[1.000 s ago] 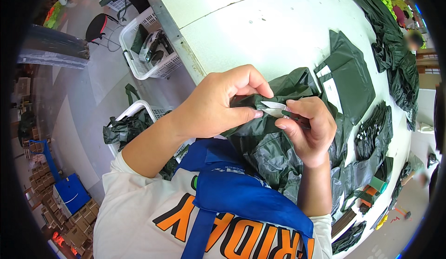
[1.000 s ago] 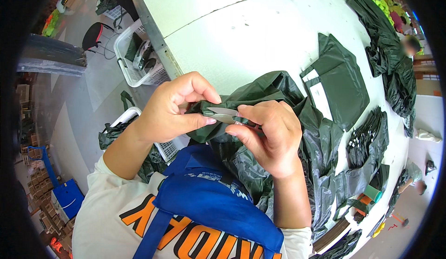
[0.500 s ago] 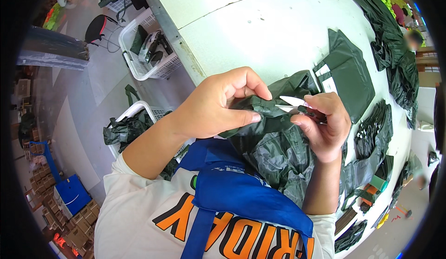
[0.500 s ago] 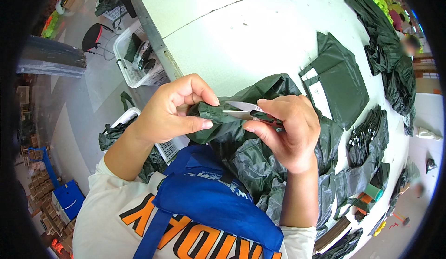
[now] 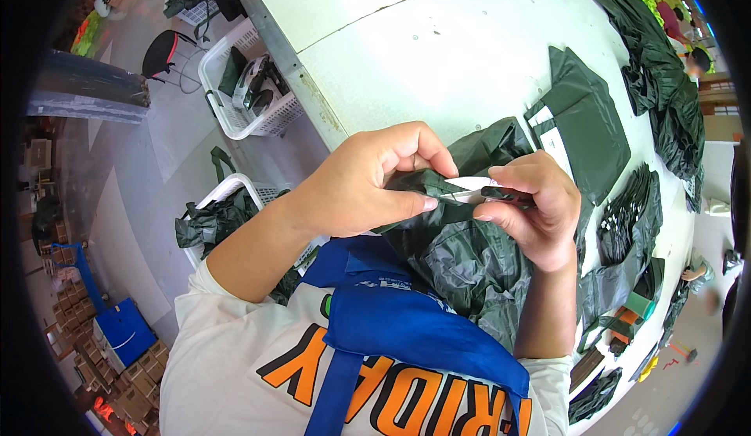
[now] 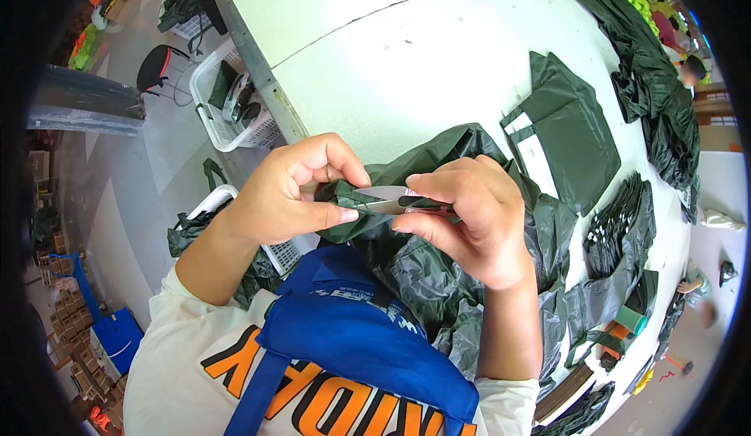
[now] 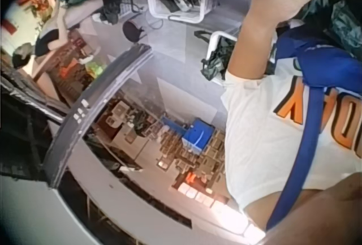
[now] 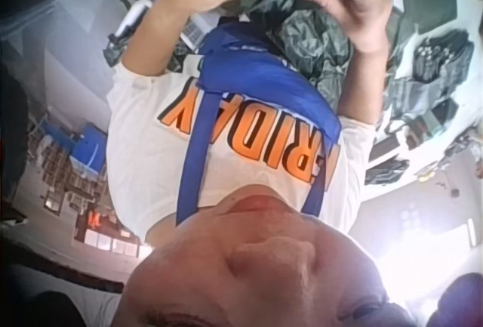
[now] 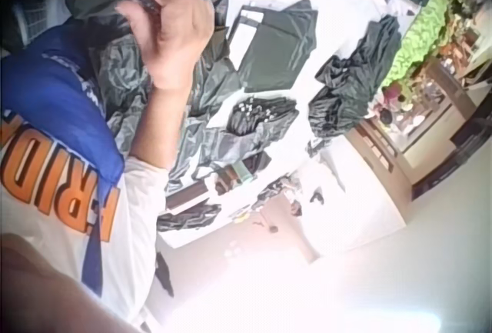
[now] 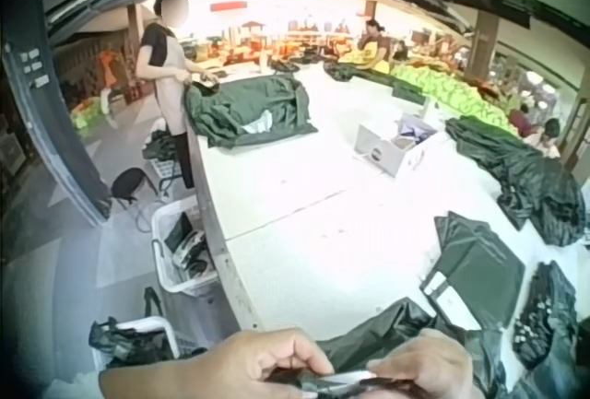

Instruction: The person folds a green jacket on a table. They smooth the fabric, fold the sleeves and body, and then fold the jacket into a compact rectangle.

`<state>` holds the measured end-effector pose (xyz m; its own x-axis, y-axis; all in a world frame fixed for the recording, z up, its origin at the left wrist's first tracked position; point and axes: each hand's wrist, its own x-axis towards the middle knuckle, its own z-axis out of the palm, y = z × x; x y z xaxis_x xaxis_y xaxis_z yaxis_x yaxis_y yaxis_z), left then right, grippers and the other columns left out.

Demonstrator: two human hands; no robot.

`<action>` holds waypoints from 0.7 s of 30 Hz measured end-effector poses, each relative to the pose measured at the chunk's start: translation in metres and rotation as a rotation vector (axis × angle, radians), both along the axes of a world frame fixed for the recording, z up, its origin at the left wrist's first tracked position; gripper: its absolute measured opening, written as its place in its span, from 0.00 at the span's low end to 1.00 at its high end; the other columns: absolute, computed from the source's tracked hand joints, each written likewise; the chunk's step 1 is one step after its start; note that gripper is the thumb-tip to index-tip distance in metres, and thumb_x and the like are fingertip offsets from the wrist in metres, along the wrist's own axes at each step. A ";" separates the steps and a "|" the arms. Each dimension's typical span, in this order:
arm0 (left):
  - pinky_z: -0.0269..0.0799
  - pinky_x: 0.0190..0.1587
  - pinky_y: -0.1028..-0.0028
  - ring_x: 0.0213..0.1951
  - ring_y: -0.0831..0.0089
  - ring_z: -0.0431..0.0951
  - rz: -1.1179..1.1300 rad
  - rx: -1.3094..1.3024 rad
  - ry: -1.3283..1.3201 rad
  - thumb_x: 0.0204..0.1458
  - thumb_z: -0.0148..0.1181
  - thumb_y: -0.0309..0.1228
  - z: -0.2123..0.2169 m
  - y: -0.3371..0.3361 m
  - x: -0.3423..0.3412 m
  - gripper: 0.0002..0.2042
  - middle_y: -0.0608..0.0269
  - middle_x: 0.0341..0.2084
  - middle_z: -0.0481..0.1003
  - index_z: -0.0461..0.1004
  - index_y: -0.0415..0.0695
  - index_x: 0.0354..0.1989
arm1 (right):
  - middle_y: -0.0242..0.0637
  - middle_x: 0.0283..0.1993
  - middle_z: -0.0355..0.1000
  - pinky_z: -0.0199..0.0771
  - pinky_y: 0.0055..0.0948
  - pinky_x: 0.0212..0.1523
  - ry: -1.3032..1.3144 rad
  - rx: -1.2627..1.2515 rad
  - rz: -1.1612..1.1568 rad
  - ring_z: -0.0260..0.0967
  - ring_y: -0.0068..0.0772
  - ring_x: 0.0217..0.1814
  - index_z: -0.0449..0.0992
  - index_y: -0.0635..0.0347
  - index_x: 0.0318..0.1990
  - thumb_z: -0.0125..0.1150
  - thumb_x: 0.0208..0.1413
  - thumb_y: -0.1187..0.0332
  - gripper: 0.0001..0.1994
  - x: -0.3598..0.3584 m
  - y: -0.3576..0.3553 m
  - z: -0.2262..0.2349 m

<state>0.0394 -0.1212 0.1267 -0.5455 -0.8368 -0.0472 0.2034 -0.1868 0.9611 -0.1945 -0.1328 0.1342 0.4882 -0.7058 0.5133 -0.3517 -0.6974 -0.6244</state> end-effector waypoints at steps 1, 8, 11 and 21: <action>0.68 0.42 0.81 0.40 0.81 0.72 0.006 0.008 0.003 0.46 0.60 0.14 0.000 0.000 -0.001 0.15 0.64 0.37 0.72 0.68 0.38 0.42 | 0.29 0.24 0.73 0.60 0.26 0.25 -0.014 0.010 -0.002 0.69 0.29 0.24 0.75 0.58 0.34 0.74 0.37 0.61 0.18 0.001 0.001 -0.001; 0.69 0.43 0.80 0.40 0.80 0.73 0.007 -0.020 -0.040 0.46 0.60 0.13 -0.001 0.000 0.001 0.15 0.63 0.37 0.72 0.68 0.38 0.42 | 0.32 0.27 0.73 0.59 0.23 0.24 -0.094 -0.035 0.028 0.69 0.26 0.25 0.74 0.60 0.34 0.73 0.40 0.65 0.16 0.001 0.003 -0.003; 0.68 0.44 0.79 0.40 0.79 0.73 0.025 0.026 0.001 0.45 0.60 0.13 -0.001 -0.001 0.003 0.15 0.64 0.37 0.72 0.68 0.38 0.42 | 0.31 0.28 0.69 0.59 0.18 0.28 -0.735 0.328 -0.142 0.63 0.20 0.28 0.72 0.63 0.32 0.67 0.49 0.73 0.08 0.012 0.014 -0.013; 0.61 0.50 0.78 0.43 0.79 0.68 0.733 -0.266 -0.262 0.48 0.54 0.14 -0.056 -0.028 0.092 0.08 0.68 0.38 0.71 0.71 0.41 0.35 | 0.45 0.41 0.70 0.71 0.33 0.45 0.055 0.254 -0.602 0.70 0.42 0.43 0.77 0.61 0.35 0.54 0.58 0.71 0.06 -0.021 0.018 -0.136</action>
<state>0.1313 -0.1496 0.0708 0.1447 -0.9776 0.1530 -0.0521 0.1469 0.9878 -0.2158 -0.1145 -0.0020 -0.0097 -0.9600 0.2798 -0.6708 -0.2012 -0.7138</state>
